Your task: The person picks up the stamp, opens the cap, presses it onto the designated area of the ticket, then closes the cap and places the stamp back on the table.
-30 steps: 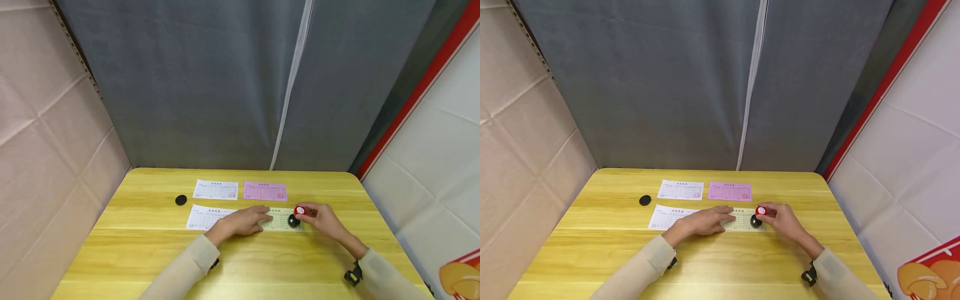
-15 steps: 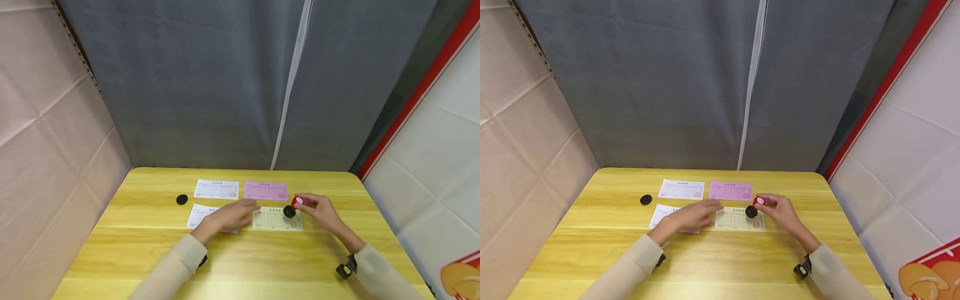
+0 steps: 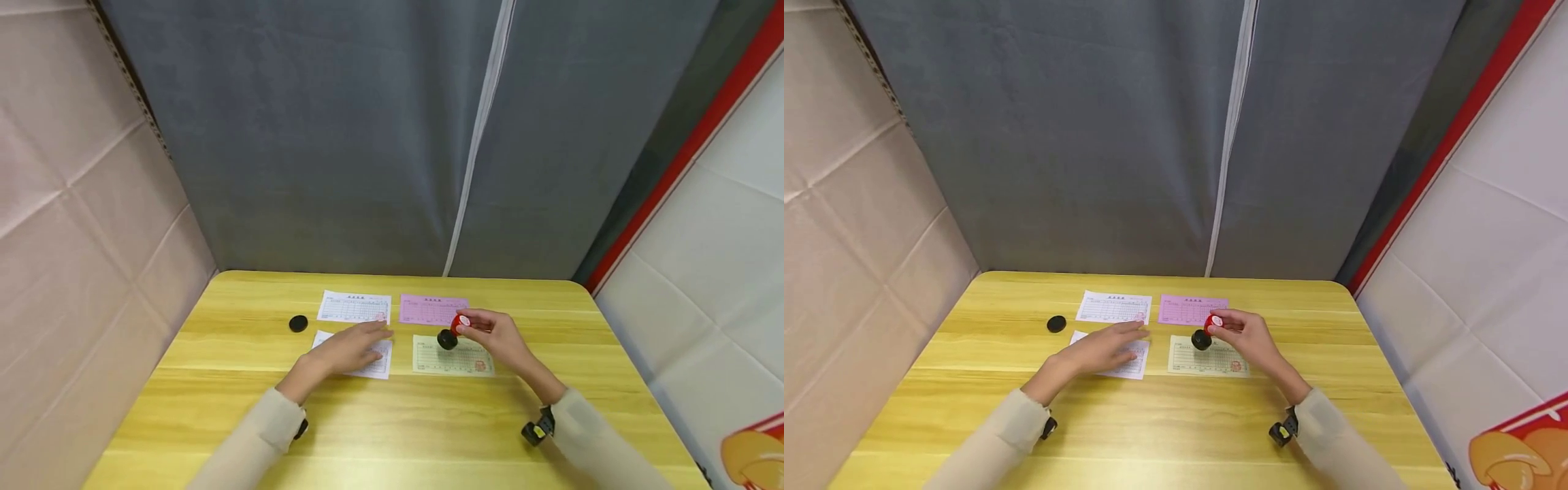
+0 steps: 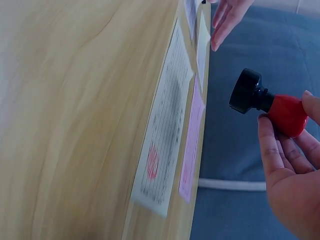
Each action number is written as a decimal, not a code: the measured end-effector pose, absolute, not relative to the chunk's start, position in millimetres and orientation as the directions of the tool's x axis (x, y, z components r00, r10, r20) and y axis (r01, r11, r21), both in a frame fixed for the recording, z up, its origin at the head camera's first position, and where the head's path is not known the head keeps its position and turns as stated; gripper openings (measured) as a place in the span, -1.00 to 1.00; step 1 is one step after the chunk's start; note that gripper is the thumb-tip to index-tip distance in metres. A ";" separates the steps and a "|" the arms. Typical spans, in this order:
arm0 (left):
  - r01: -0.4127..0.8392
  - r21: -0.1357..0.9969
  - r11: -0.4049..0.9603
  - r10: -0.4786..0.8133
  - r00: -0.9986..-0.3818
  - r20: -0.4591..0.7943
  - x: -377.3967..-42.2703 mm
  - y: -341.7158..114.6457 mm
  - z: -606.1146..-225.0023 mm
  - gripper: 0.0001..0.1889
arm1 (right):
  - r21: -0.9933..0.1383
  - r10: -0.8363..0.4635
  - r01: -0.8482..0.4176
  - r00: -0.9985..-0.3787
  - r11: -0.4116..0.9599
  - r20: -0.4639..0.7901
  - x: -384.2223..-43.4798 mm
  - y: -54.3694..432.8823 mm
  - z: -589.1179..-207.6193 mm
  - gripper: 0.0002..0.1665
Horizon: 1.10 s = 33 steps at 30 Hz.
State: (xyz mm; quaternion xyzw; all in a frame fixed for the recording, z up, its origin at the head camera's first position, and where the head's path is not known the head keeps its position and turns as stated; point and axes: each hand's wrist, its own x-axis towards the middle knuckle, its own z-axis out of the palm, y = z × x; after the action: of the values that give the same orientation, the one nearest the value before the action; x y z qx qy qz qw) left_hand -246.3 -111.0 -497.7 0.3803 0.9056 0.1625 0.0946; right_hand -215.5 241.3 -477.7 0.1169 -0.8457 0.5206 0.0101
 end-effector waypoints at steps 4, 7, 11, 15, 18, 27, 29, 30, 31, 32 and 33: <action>0.640 0.362 0.678 0.699 -0.714 -0.045 -244.1 -123.7 -499.9 -0.43 | -0.894 -0.215 -0.210 -0.968 0.396 0.133 -218.3 228.9 -480.1 -0.49; 0.627 0.361 0.690 0.685 -0.727 -0.047 -242.8 -133.7 -501.3 -0.42 | -0.901 -0.237 -0.215 -0.963 0.378 0.130 -220.5 218.3 -482.8 -0.49; 0.616 0.367 0.697 0.677 -0.734 -0.052 -241.7 -146.9 -504.8 -0.40 | -0.905 -0.268 -0.238 -0.952 0.354 0.145 -222.8 202.5 -483.7 -0.51; 0.606 0.378 0.700 0.672 -0.738 -0.061 -238.9 -158.5 -508.6 -0.39 | -0.908 -0.302 -0.260 -0.940 0.330 0.160 -222.6 187.0 -482.9 -0.53; 0.599 0.380 0.705 0.667 -0.742 -0.068 -236.1 -165.1 -509.7 -0.39 | -0.905 -0.327 -0.282 -0.929 0.319 0.174 -222.6 176.0 -482.1 -0.54; 0.618 0.350 0.704 0.674 -0.736 -0.057 -232.9 -174.0 -511.8 -0.41 | -0.904 -0.372 -0.303 -0.910 0.300 0.181 -225.5 143.9 -482.2 -0.53; 0.616 0.346 0.708 0.672 -0.738 -0.061 -232.9 -174.5 -512.8 -0.42 | -0.906 -0.380 -0.300 -0.908 0.298 0.176 -225.9 137.5 -482.5 -0.52; 0.614 0.347 0.709 0.671 -0.739 -0.063 -233.0 -174.7 -513.2 -0.42 | -0.907 -0.382 -0.297 -0.908 0.298 0.172 -226.1 134.7 -482.6 -0.53; 0.612 0.350 0.710 0.669 -0.740 -0.064 -233.0 -175.3 -513.7 -0.42 | -0.910 -0.384 -0.292 -0.908 0.296 0.166 -226.3 131.7 -483.6 -0.53; 0.612 0.353 0.708 0.670 -0.740 -0.061 -233.1 -175.9 -514.4 -0.42 | -0.909 -0.388 -0.292 -0.907 0.298 0.164 -226.3 129.0 -484.8 -0.53; 0.609 0.355 0.709 0.668 -0.742 -0.061 -233.1 -176.4 -514.9 -0.41 | -0.910 -0.389 -0.288 -0.907 0.298 0.159 -226.3 126.4 -485.8 -0.53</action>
State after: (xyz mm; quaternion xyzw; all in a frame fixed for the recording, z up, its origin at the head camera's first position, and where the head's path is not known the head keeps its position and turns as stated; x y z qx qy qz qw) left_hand -233.1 -176.4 -514.9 0.3472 0.9197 0.1579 0.0928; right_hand -226.3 126.4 -485.8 0.2102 -0.8044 0.5539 -0.0457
